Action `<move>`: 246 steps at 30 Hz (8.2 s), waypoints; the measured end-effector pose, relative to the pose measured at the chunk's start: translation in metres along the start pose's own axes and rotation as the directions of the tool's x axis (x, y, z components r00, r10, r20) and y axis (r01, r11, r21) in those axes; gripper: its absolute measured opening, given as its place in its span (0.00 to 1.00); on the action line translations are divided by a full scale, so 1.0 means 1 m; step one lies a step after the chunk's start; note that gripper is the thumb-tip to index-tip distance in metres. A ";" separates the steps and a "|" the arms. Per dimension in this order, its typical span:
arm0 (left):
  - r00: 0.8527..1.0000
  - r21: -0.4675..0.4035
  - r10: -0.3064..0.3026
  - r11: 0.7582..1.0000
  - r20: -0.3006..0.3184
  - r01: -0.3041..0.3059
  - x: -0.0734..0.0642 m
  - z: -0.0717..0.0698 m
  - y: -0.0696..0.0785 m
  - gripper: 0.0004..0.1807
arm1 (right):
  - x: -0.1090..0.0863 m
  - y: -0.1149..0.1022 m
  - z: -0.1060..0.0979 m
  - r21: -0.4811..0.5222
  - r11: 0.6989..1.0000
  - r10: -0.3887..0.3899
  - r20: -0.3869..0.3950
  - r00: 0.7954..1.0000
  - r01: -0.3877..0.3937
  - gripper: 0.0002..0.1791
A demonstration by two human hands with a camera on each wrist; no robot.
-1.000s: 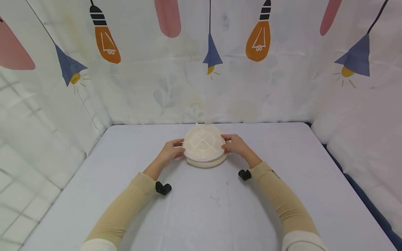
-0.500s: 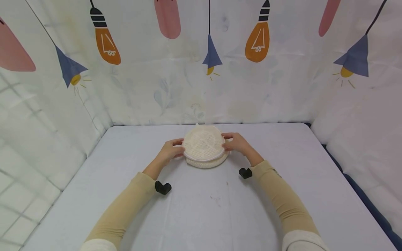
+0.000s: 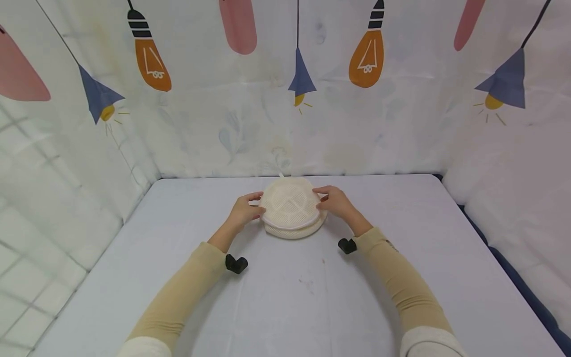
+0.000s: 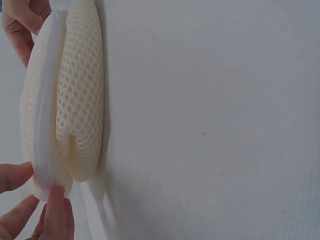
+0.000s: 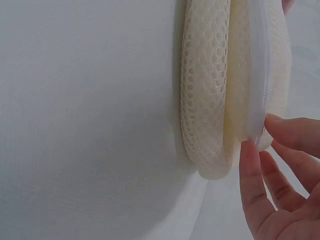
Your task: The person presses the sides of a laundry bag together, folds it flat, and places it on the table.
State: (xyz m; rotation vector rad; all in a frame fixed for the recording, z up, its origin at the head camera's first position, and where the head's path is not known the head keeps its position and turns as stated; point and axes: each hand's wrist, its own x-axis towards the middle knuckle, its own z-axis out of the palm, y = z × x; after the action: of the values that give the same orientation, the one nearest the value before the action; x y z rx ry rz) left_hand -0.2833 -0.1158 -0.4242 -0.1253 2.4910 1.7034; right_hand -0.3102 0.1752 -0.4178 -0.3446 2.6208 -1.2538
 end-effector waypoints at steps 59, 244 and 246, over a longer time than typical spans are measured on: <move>0.938 0.715 0.177 0.609 0.299 -0.343 -0.002 0.012 0.012 0.42 | -0.004 -0.017 0.014 -0.456 0.842 -0.220 0.197 0.955 0.288 0.38; 0.906 0.751 0.111 0.524 0.409 -0.403 0.014 -0.001 0.001 0.49 | 0.013 -0.001 0.004 -0.465 0.835 -0.133 0.350 0.927 0.295 0.51; 0.907 0.751 0.116 0.523 0.405 -0.403 0.014 -0.002 0.001 0.48 | 0.013 -0.001 0.002 -0.465 0.832 -0.140 0.351 0.926 0.302 0.50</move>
State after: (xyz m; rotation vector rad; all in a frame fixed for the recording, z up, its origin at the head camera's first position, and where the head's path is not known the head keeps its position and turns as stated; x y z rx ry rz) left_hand -0.2970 -0.1170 -0.4243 0.5978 2.8318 0.3429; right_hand -0.3216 0.1691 -0.4195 -0.8829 2.6445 -0.4619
